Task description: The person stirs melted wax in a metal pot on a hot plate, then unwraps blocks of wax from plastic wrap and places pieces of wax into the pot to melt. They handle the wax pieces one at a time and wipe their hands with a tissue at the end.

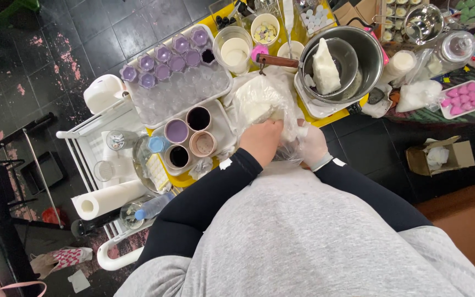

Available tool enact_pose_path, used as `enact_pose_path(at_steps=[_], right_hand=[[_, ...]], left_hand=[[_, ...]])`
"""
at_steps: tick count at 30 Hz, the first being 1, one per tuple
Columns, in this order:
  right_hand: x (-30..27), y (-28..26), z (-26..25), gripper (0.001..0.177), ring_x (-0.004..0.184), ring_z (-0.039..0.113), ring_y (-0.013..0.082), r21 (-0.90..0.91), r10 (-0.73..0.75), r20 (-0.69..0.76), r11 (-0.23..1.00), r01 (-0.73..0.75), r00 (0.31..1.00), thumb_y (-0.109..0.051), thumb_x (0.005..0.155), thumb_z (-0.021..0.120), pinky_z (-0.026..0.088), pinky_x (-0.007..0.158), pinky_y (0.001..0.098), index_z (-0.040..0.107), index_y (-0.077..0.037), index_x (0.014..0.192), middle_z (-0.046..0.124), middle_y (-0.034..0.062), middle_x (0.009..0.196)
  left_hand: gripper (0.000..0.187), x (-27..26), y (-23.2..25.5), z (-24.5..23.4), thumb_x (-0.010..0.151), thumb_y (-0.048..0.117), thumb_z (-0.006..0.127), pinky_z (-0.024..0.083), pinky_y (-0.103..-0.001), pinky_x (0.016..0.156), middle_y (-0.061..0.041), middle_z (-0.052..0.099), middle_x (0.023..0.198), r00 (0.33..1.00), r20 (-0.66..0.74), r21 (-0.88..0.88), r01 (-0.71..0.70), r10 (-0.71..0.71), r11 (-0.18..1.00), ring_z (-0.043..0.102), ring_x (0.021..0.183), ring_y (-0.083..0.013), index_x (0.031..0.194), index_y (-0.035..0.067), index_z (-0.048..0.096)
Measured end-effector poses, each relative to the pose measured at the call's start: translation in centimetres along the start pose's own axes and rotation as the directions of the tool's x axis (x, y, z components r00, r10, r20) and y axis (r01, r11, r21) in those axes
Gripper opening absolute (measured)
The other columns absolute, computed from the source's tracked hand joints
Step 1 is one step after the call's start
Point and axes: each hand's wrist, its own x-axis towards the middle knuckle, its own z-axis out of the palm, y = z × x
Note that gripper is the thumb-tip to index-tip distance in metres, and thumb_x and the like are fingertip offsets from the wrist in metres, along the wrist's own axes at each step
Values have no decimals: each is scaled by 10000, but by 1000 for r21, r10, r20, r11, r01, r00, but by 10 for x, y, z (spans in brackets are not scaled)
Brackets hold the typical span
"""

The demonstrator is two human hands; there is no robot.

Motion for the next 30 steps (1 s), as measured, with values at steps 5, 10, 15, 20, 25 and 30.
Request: enact_pose_path(at_steps=[5, 10, 15, 20, 25, 30], right_hand=[[-9, -25, 0, 222, 957, 679, 184, -212, -262, 26, 942, 262, 965, -60, 893, 742, 532, 829, 299, 693, -20, 1106, 703, 106, 1082], [-11, -9, -4, 248, 1065, 657, 188, -153, -264, 27, 952, 265, 964, -14, 873, 718, 527, 887, 290, 735, -39, 1120, 673, 119, 1240], [-12, -26, -7, 222, 776, 659, 181, -421, -150, -3, 897, 135, 989, -28, 855, 762, 514, 716, 281, 756, -52, 1076, 709, 98, 1213], [-12, -13, -13, 287, 806, 665, 177, -426, -162, 30, 891, 159, 986, 11, 797, 742, 517, 729, 283, 749, -44, 1079, 720, 105, 1197], [-12, -15, -16, 242, 917, 698, 173, -273, -97, 53, 956, 108, 994, -40, 865, 755, 541, 809, 276, 732, -44, 1105, 714, 89, 1181], [-9, -17, -22, 200, 982, 699, 179, -312, -163, 111, 931, 190, 980, -42, 889, 748, 542, 870, 286, 731, -22, 1088, 721, 94, 1090]], left_hand=[[280, -6, 0, -1, 799, 173, 770, 564, -466, 685, -144, 695, 936, 998, -68, -36, -13, 10, 999, 716, 815, -369, 1016, 58, 637], [218, -16, -3, 1, 812, 167, 751, 561, -457, 709, -122, 686, 953, 993, -119, -55, -18, 11, 998, 709, 849, -348, 990, 80, 660], [156, -26, -1, -4, 848, 151, 721, 548, -466, 689, -109, 682, 978, 987, -156, -95, 12, -27, 995, 694, 852, -356, 983, 93, 669], [161, -36, -2, -11, 876, 135, 699, 535, -471, 697, -109, 683, 1017, 977, -212, -106, 13, -36, 994, 683, 839, -367, 1019, 86, 644], [199, -51, 4, -34, 884, 95, 676, 529, -463, 710, -103, 697, 1025, 953, -289, -169, 47, -95, 984, 690, 872, -371, 1081, 92, 656], [222, -65, 13, -81, 890, 102, 702, 552, -393, 740, -103, 710, 1019, 908, -366, -387, 50, -203, 921, 721, 870, -310, 1109, 77, 682]])
